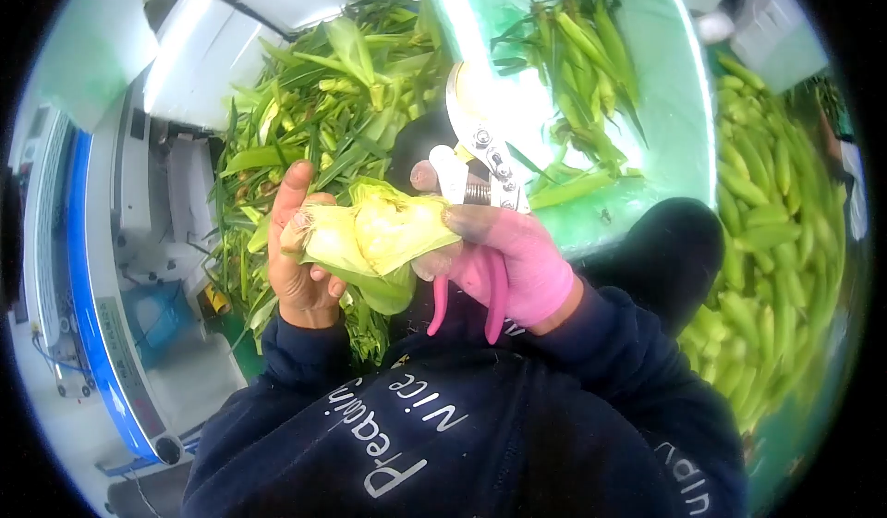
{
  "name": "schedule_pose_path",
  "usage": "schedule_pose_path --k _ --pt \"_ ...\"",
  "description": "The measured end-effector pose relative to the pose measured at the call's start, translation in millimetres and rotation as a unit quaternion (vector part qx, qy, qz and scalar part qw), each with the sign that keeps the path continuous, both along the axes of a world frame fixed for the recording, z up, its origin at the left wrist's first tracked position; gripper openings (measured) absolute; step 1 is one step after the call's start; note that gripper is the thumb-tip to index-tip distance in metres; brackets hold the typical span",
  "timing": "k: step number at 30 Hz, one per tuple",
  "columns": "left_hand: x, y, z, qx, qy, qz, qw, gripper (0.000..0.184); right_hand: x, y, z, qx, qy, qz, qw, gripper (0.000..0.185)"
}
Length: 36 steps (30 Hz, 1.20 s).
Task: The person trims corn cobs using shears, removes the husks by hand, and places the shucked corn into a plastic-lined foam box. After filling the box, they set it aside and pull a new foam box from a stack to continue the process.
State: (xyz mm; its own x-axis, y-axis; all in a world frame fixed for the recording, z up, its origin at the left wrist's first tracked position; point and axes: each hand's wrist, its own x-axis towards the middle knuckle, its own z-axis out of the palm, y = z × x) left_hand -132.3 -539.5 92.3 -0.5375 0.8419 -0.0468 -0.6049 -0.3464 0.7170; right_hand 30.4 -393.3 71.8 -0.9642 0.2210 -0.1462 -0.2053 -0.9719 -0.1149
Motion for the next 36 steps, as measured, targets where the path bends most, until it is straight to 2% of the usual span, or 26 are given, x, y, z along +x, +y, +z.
schedule_pose_path --k 2,4,5,6,8,10,12,16,18,20,21,24,25,26,27,28,29,30,31,32,34,35,36 --pt "7.2 13.2 -1.9 0.007 -0.033 -0.003 0.999 0.048 11.3 6.4 8.7 0.012 -0.056 -0.017 0.998 0.04" --pt "7.7 44.5 -5.8 0.018 0.096 -0.054 0.994 0.044 31.6 25.5 7.8 0.1 0.054 -0.043 0.993 0.042" --pt "8.8 62.6 -7.5 0.03 0.161 -0.078 0.983 0.043 53.2 27.0 23.7 0.214 -0.104 -0.132 0.962 0.043" --pt "10.1 81.1 -7.3 0.046 0.226 -0.098 0.968 0.043 81.6 37.9 22.3 0.24 -0.162 -0.198 0.937 0.053" --pt "2.0 132.5 -8.4 -0.039 0.168 -0.068 0.983 0.038 133.8 62.1 28.4 0.317 -0.263 -0.358 0.838 0.045" --pt "-19.3 193.2 -48.2 -0.087 0.123 -0.03 0.988 0.032 201.1 85.6 28.7 0.361 -0.347 -0.483 0.718 0.039" --pt "-21.6 263.2 -92.7 -0.119 0.013 -0.008 0.993 0.029 278.6 107.3 23.0 0.371 -0.423 -0.561 0.607 0.034" --pt "12.6 369.5 -175.4 -0.3 -0.01 -0.086 0.95 0.022 442.2 136.1 1.8 0.337 -0.569 -0.625 0.415 0.031" --pt "7.1 408.3 -239.7 -0.396 -0.013 -0.02 0.918 0.03 527.4 144.6 -14.9 0.296 -0.643 -0.62 0.339 0.035" --pt "-7.0 429.1 -303.6 -0.454 0.015 0.021 0.891 0.033 616.1 150.7 -47.3 0.195 -0.729 -0.604 0.256 0.045" --pt "-13.9 434.8 -332.6 -0.461 0.048 0.024 0.886 0.034 631.7 144.3 -58.3 0.207 -0.68 -0.644 0.283 0.045" --pt "-38.4 455.2 -427.4 -0.396 0.149 -0.006 0.906 0.039 503.5 113.7 -37.7 0.276 -0.571 -0.664 0.396 0.037" --pt "-45.9 464.6 -451.1 -0.356 0.173 -0.015 0.918 0.041 483.4 94.0 -53.4 0.336 -0.528 -0.614 0.481 0.034" --pt "-15.9 455.0 -396.7 -0.312 0.307 0.002 0.899 0.049 497.1 90.8 -92.9 0.308 -0.494 -0.615 0.532 0.039" --pt "1.2 452.3 -368.0 -0.271 0.356 0.031 0.894 0.056 414.2 81.4 -51.3 0.295 -0.587 -0.55 0.515 0.051" --pt "-3.9 464.7 -383.3 -0.325 0.36 0.034 0.874 0.061 369.5 83.2 -41.4 0.228 -0.575 -0.58 0.53 0.047" --pt "8.0 467.1 -365.1 -0.324 0.357 0.051 0.875 0.062 371.4 78.5 -68.4 0.251 -0.549 -0.563 0.564 0.048" --pt "17.2 461.0 -351.1 -0.328 0.353 0.068 0.874 0.063 348.8 85.0 -67.6 0.219 -0.575 -0.57 0.545 0.055" --pt "14.6 464.2 -351.8 -0.422 0.408 0.072 0.806 0.064 336.2 88.7 -61.2 0.233 -0.549 -0.565 0.57 0.05" --pt "16.9 465.4 -353.2 -0.31 0.398 0.092 0.859 0.058 321.9 93.4 -50.9 0.244 -0.536 -0.558 0.585 0.046" --pt "28.1 466.7 -301.2 -0.235 0.374 0.078 0.894 0.05 294.7 104.9 -29.4 0.271 -0.502 -0.542 0.617 0.038" --pt "32.1 471.6 -275.5 -0.22 0.323 0.088 0.916 0.046 281.9 111.8 -18.2 0.287 -0.482 -0.532 0.634 0.037" --pt "30.9 476.3 -250.9 -0.2 0.275 0.1 0.935 0.043 262.4 115.5 4.5 0.283 -0.481 -0.508 0.656 0.045"
